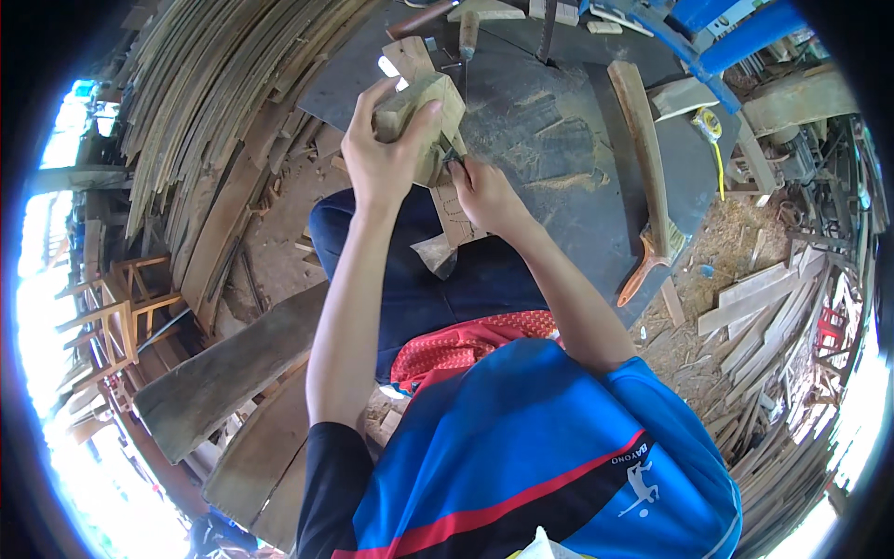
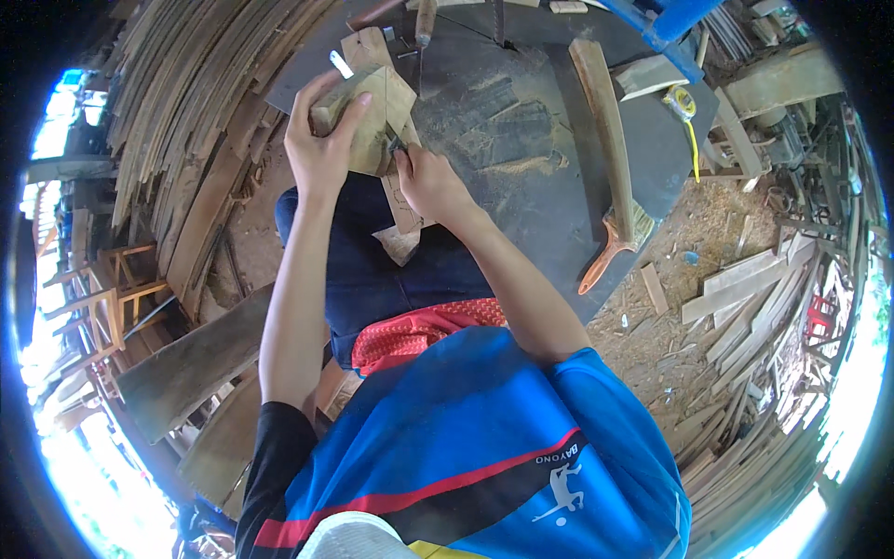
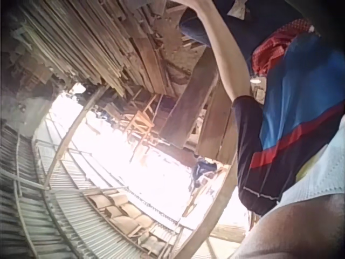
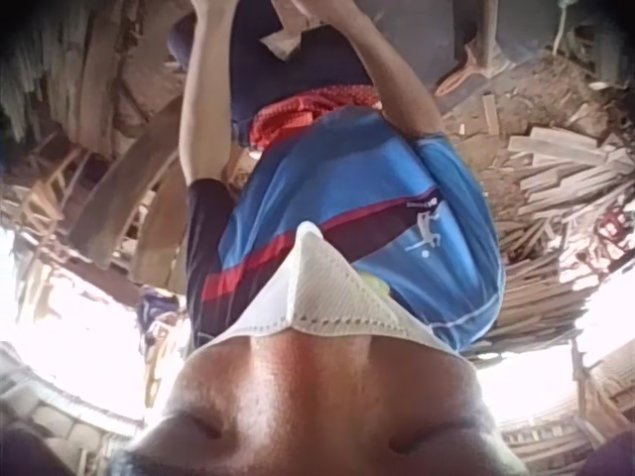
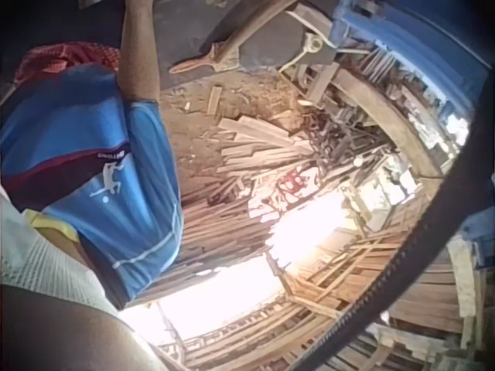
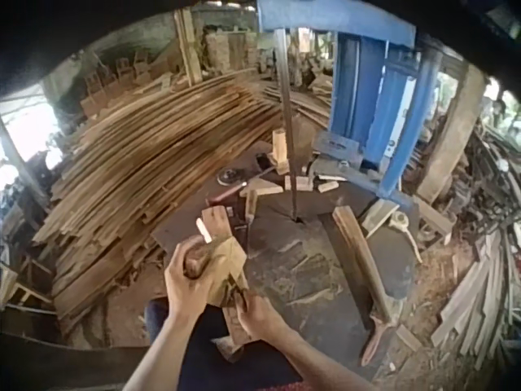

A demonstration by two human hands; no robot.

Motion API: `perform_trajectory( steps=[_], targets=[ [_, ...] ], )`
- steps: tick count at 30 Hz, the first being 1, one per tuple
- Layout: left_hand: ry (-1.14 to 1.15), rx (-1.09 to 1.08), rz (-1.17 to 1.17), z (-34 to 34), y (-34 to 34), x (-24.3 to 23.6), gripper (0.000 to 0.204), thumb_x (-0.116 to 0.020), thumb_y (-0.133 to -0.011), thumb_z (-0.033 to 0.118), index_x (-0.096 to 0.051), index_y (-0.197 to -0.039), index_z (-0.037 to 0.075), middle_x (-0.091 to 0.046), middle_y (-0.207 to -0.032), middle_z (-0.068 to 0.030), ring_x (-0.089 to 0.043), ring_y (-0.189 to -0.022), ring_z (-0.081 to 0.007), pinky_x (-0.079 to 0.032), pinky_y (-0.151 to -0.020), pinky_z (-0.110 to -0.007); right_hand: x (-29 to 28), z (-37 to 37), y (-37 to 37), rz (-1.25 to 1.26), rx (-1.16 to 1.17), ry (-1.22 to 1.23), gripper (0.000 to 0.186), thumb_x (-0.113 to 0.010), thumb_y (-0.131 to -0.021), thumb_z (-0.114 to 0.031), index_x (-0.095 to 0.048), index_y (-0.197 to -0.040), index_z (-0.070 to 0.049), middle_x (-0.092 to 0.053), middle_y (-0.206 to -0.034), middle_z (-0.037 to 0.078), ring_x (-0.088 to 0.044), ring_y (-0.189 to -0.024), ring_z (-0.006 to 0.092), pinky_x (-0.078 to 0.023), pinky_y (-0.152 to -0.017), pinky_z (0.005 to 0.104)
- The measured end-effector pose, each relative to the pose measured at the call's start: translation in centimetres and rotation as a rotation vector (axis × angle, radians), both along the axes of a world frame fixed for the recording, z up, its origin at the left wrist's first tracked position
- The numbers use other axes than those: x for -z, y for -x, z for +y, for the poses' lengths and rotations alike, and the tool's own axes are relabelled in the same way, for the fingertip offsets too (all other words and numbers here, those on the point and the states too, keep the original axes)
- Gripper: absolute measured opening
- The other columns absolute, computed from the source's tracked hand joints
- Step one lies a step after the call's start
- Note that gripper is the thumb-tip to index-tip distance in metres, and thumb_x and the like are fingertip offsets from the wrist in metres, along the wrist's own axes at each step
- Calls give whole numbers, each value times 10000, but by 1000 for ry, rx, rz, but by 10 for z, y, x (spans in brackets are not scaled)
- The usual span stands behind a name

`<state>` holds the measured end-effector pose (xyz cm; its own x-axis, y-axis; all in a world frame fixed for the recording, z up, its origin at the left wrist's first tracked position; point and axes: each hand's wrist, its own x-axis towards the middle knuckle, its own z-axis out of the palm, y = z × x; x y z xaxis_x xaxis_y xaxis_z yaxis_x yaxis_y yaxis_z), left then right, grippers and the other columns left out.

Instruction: The person sits on the floor in a workshop and uses a chisel to carve a design into a small piece of wood. They repeatedly strike the chisel with a mallet to remove wood chips and shape the piece.

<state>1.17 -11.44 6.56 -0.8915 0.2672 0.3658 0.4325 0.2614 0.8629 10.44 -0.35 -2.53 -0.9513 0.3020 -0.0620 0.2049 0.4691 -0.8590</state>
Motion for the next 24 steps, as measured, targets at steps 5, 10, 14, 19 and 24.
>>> perform_trajectory(
  steps=[5,10,14,19,24],
  targets=[
    [142,123,48,21,-3,3,366,-794,-839,93,-670,-1163,-23,-718,-1154,-94,-665,-1089,-194,-494,-982,-318,4,8,-2,-2,51,74,344,-481,-1043,-274,-582,-913,27,-643,-830,327,-621,-816,531,-470,-739,605],
    [77,128,80,19,-3,9,259,-747,-876,44,-667,-1116,-13,-713,-1187,-127,-659,-1106,-176,-494,-987,-311,-3,5,-16,64,24,97,350,-499,-1038,-255,-571,-881,50,-636,-785,326,-627,-773,525,-482,-711,595],
    [26,216,91,17,2,15,266,-738,-881,46,-640,-1123,-1,-724,-1200,-116,-695,-1053,-181,-535,-943,-315,-5,10,-41,99,21,141,276,-538,-1028,-205,-557,-875,24,-607,-729,296,-602,-740,507,-431,-624,568],
    [75,333,159,30,-5,15,269,-757,-869,59,-651,-1114,25,-728,-1199,-122,-713,-1080,-221,-550,-931,-319,1,27,-29,145,-2,87,295,-547,-1024,-193,-521,-827,25,-585,-690,293,-595,-707,503,-415,-604,562],
    [211,348,60,30,-13,6,396,-808,-836,77,-682,-1207,15,-729,-1189,-110,-695,-1084,-182,-536,-942,-309,-3,31,-28,114,16,196,294,-550,-1021,-203,-544,-841,29,-585,-698,292,-590,-695,493,-414,-604,541]
  ],
)
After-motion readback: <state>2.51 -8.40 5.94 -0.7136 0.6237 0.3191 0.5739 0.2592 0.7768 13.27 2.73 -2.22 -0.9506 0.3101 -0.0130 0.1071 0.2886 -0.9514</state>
